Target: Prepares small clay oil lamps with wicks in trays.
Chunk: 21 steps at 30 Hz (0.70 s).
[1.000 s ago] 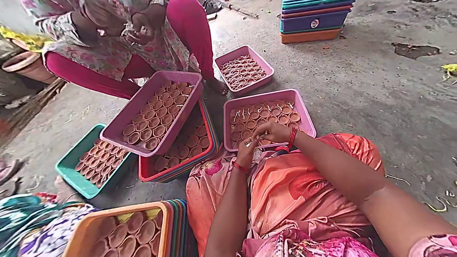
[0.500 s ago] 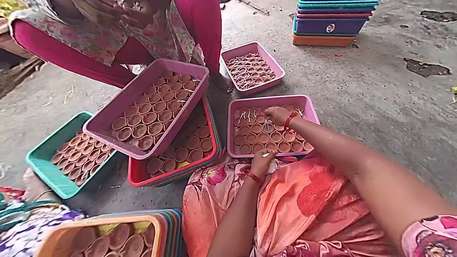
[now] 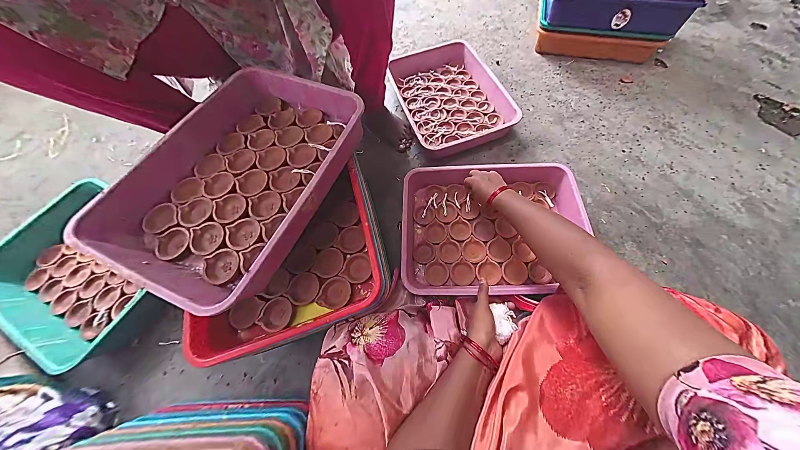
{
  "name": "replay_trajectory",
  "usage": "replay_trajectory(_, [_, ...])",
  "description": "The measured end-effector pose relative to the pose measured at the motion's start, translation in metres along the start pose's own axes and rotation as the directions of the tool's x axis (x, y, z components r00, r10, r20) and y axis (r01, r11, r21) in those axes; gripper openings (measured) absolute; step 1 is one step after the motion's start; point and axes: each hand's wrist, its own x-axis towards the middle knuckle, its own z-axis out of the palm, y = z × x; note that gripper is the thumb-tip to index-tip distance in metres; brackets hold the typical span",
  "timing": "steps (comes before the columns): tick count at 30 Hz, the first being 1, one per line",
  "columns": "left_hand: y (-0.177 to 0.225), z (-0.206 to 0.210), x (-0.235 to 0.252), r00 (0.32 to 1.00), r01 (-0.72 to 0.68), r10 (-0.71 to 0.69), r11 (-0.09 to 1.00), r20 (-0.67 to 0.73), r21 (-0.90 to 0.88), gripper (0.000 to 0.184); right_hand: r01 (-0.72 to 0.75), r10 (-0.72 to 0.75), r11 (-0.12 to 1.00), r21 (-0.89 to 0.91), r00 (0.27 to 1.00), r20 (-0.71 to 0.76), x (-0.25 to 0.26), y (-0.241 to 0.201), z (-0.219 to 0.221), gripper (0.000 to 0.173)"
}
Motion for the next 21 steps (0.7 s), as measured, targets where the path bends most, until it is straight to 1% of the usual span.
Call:
replay_trajectory(2, [0.007,0.003,0.005,0.999,-0.005,0.005,1.000,-0.044,0.005,0.060,-0.003,0.003,1.000,-0.002,1.000,0.006,0.001,0.003,0.001,0.025])
replay_trajectory(4, [0.008,0.004,0.013,0.998,-0.005,0.009,0.998,-0.070,0.059,0.063,-0.002,0.003,0.999,0.035,1.000,-0.019,-0.002,0.006,0.003,0.024])
replay_trajectory(6, [0.011,0.005,0.019,0.995,0.007,0.006,0.992,-0.100,0.128,0.064,-0.010,0.018,0.994,0.104,0.997,-0.078,-0.007,0.010,-0.001,0.024])
replay_trajectory(8, [0.013,0.008,0.022,0.990,0.013,0.012,0.984,-0.141,0.180,0.060,-0.031,0.062,0.982,0.185,0.984,-0.164,-0.020,0.018,-0.011,0.026])
replay_trajectory(9, [0.013,0.009,0.023,0.989,0.017,0.013,0.981,-0.149,0.194,0.055,-0.052,0.098,0.976,0.209,0.972,-0.214,-0.029,0.026,-0.017,0.026])
replay_trajectory(11, [0.010,0.008,0.027,0.987,0.011,0.023,0.978,-0.157,0.210,0.044,-0.143,0.211,0.962,0.234,0.931,-0.298,-0.058,0.045,-0.031,0.027])
replay_trajectory(13, [0.007,0.007,0.031,0.987,-0.002,0.037,0.976,-0.155,0.217,0.038,-0.310,0.397,0.908,0.282,0.851,-0.344,-0.095,0.068,-0.038,0.039])
replay_trajectory(14, [0.006,0.005,0.032,0.987,-0.010,0.043,0.977,-0.153,0.212,0.036,-0.412,0.512,0.849,0.332,0.797,-0.319,-0.114,0.080,-0.039,0.051])
replay_trajectory(15, [0.006,0.006,0.031,0.988,-0.018,0.049,0.979,-0.146,0.205,0.036,-0.516,0.629,0.762,0.392,0.734,-0.256,-0.133,0.091,-0.037,0.063])
replay_trajectory(16, [0.006,0.006,0.030,0.988,-0.033,0.063,0.979,-0.141,0.203,0.035,-0.603,0.724,0.660,0.447,0.669,-0.167,-0.150,0.104,-0.032,0.075])
replay_trajectory(17, [0.005,0.007,0.029,0.987,-0.051,0.080,0.977,-0.138,0.205,0.035,-0.667,0.781,0.562,0.489,0.622,-0.050,-0.164,0.116,-0.023,0.082])
replay_trajectory(18, [0.005,0.008,0.028,0.987,-0.064,0.093,0.977,-0.132,0.205,0.034,-0.702,0.790,0.492,0.515,0.608,0.075,-0.175,0.129,-0.011,0.083])
replay_trajectory(19, [0.004,0.008,0.028,0.987,-0.073,0.100,0.976,-0.125,0.206,0.035,-0.704,0.755,0.457,0.543,0.630,0.182,-0.182,0.138,0.002,0.074])
replay_trajectory(20, [0.005,0.008,0.027,0.987,-0.080,0.106,0.976,-0.121,0.202,0.036,-0.697,0.693,0.457,0.552,0.668,0.271,-0.185,0.142,0.010,0.063])
replay_trajectory(21, [0.004,0.008,0.026,0.986,-0.096,0.119,0.976,-0.115,0.195,0.035,-0.671,0.637,0.472,0.572,0.708,0.305,-0.186,0.141,0.018,0.054])
